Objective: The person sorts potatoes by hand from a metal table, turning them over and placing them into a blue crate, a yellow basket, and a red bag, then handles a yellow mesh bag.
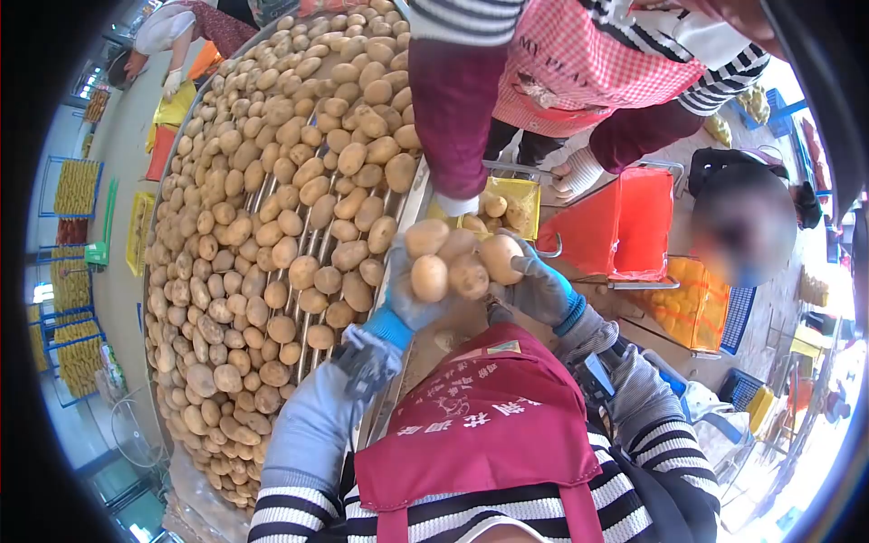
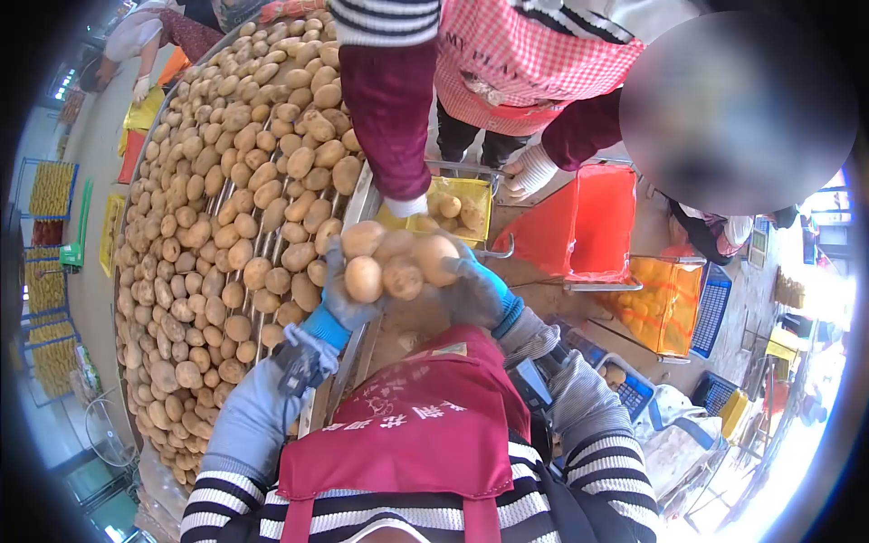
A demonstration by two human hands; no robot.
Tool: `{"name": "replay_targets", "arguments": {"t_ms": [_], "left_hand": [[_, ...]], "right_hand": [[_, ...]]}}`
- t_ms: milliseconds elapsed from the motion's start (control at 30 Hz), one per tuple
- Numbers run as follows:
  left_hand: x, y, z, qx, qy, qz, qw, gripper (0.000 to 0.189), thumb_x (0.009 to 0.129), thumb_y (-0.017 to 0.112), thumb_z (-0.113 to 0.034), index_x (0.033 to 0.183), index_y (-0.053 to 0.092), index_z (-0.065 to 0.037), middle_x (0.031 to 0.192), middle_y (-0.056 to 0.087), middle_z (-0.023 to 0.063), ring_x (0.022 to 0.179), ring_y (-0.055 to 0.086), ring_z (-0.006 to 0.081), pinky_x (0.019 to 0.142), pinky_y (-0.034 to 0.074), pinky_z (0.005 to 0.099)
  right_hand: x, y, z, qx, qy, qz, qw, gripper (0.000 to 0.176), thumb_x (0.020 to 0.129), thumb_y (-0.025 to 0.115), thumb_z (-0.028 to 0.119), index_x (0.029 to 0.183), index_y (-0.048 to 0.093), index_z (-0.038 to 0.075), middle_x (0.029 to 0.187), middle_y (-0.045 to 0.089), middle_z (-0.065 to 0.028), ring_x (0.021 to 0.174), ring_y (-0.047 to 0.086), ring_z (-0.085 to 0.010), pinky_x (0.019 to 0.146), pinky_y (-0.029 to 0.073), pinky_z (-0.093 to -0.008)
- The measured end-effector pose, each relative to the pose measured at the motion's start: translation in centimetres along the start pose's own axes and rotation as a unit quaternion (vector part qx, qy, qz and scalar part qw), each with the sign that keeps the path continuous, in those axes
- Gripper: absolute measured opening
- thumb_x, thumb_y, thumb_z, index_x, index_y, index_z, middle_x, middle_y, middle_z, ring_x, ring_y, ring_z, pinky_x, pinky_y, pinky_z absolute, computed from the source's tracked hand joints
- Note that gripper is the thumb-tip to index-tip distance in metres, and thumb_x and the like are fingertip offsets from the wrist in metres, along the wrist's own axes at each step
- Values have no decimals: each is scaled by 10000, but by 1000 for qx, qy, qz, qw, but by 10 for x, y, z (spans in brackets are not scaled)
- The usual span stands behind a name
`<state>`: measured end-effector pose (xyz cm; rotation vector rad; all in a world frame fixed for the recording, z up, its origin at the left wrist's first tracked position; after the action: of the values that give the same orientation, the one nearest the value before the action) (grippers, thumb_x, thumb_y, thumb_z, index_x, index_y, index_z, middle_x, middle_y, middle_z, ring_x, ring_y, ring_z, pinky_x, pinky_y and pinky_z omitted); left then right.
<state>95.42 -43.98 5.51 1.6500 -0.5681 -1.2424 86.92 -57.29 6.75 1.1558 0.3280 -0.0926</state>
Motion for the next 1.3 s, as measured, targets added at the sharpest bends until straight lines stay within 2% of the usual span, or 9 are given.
{"name": "replay_targets", "arguments": {"t_ms": [100,133,233,767,833,933,1067,1167,1300], "left_hand": [[18,6,9,-32,-45,66,996,847,823,551,-713,1380,415,-90,1389,465,159,1240,500,342,1010,463,548],[18,2,14,-76,-36,-23,996,840,827,558,-701,1384,406,-90,1385,462,164,1235,494,349,1011,462,547],[9,1,15,-42,-13,-22,999,844,834,539,-708,1393,398,-93,1398,449,167,1247,475,349,1030,442,535],[-170,-25,-109,113,373,-12,921,900,889,271,-761,1444,342,-57,1427,414,199,1307,420,327,1116,343,458],[-204,-4,-125,349,451,-157,806,816,912,347,-694,1408,371,-47,1387,448,176,1262,459,317,1076,401,487],[-225,-8,-139,61,400,-48,913,823,853,513,-648,1371,375,-23,1393,407,195,1248,460,356,940,514,484],[-237,-114,-203,38,388,-141,910,744,864,687,-351,1462,328,-91,1354,443,150,1177,510,279,883,550,434],[-257,-128,-223,195,505,-413,733,726,851,721,-232,1459,340,-124,1321,464,129,1167,511,248,877,556,403],[-243,-128,-210,233,525,-512,639,753,841,746,-272,1463,346,-131,1444,281,183,1240,442,304,920,541,417]], "right_hand": [[6,-26,8,-9,21,-28,999,680,920,592,236,1502,249,161,1431,397,-102,1288,451,-271,1008,450,-478],[3,-28,9,-9,23,-26,999,676,921,591,226,1501,250,162,1428,399,-102,1280,458,-268,986,470,-465],[3,-19,15,-22,43,-11,999,670,921,587,192,1499,250,165,1418,405,-103,1257,482,-262,925,522,-433],[160,107,-127,-239,191,143,941,657,905,603,191,1473,278,124,1333,476,-97,1148,533,-231,897,506,-384],[177,130,-155,-250,191,160,936,658,907,595,160,1482,275,136,1387,440,-83,1220,503,-242,970,471,-406],[176,178,-174,-292,217,115,924,670,912,609,194,1486,272,115,1371,461,-70,1216,509,-226,971,464,-393],[220,161,-218,-465,82,217,854,548,926,615,257,1401,416,72,1249,547,-86,1124,540,-182,926,464,-324],[180,154,-206,-559,101,268,778,506,928,618,232,1373,455,53,1210,559,-63,1090,536,-160,905,467,-310],[104,98,-165,-610,194,202,742,486,941,613,213,1376,475,44,1170,575,-38,1050,539,-136,878,478,-303]]}}
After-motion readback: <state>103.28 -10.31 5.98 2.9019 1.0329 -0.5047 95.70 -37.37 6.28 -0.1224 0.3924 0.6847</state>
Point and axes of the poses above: each hand's wrist, its own x-axis towards the middle knuckle, its own y-axis out of the palm, z = x × y, the point moved 7 cm from there along x, towards the middle knuckle
